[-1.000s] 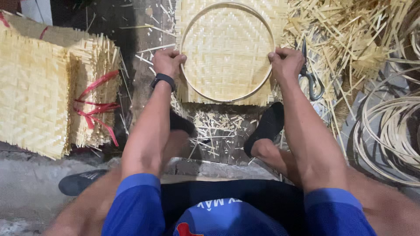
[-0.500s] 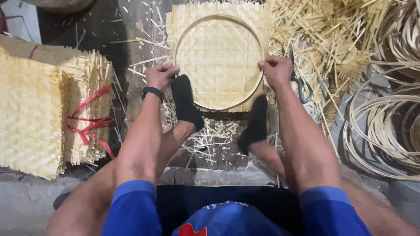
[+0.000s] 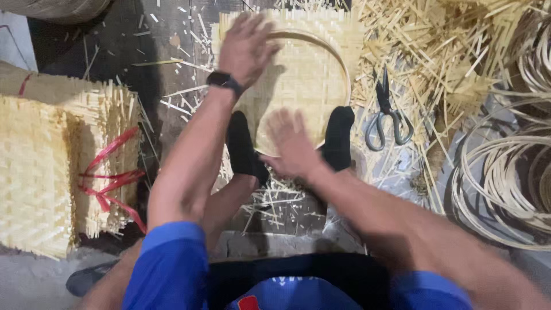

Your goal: The person places a woven mat onto a circular wooden mold and uses shears to trim the excess material around the edge. The person then removes the mold and stacks the finished circular base with others.

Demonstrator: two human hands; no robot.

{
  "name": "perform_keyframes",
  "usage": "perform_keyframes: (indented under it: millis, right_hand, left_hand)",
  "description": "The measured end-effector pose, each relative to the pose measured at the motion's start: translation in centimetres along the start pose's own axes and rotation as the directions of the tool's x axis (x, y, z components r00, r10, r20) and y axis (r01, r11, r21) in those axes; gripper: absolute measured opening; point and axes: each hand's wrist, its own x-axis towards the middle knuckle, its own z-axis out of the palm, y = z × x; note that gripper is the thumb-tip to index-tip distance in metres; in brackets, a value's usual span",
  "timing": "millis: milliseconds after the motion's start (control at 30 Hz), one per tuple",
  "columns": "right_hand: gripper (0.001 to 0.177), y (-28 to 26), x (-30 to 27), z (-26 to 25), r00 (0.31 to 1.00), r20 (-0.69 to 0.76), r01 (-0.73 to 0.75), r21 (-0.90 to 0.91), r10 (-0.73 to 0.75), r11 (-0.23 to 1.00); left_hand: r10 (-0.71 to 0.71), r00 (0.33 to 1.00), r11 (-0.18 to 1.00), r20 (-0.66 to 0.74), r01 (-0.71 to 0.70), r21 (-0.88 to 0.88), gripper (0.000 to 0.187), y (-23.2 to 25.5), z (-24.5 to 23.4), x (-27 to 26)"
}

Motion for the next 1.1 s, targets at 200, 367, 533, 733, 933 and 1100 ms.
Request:
perform_keyframes:
  millis: [200,367,533,733,933,1100]
  right_hand:
    - [0.092,-0.6,-0.8,5.2,0.981,-0.132,0.100,-0.276,-0.141,0.956]
    - [0.076,0.3,0.8,1.3,0.978,-0.175,0.110,-0.025,-0.113,0.994]
    - [0.046,9.5,10.1,-6.0,0.852,-0.513,0.047,-0.133,-0.109,0.990]
    - [0.019,14.4,16.3,-8.1,0.952,-0.049,-0.249,0.455,0.303,0.855]
    - [0.024,14.2,16.1,-8.4,0.906,-0.180,-0.261,0.474,0.383,0.841]
    - [0.047,13.4,11.7,-6.7,0.772,-0.233,-0.558,0.200,0.592,0.806]
  left_hand:
    - [-0.237,0.966,0.948,0.101,0.253,-0.195,0.025,-0.1,3.7,2.4]
    - [-0.332,0.936,0.911,0.117,0.350,-0.218,0.025,0.4,3.1,3.4]
    - [-0.310,0.945,0.935,0.108,0.323,-0.144,0.025,0.6,3.0,3.3]
    - [-0.461,0.828,0.835,0.319,0.527,-0.159,0.032,1.2,3.1,4.4]
    - [-0.604,0.541,0.579,0.586,0.803,-0.145,0.047,-0.7,3.7,6.8]
    - [-0.600,0.550,0.528,0.581,0.818,-0.229,0.053,-2.2,5.0,6.9]
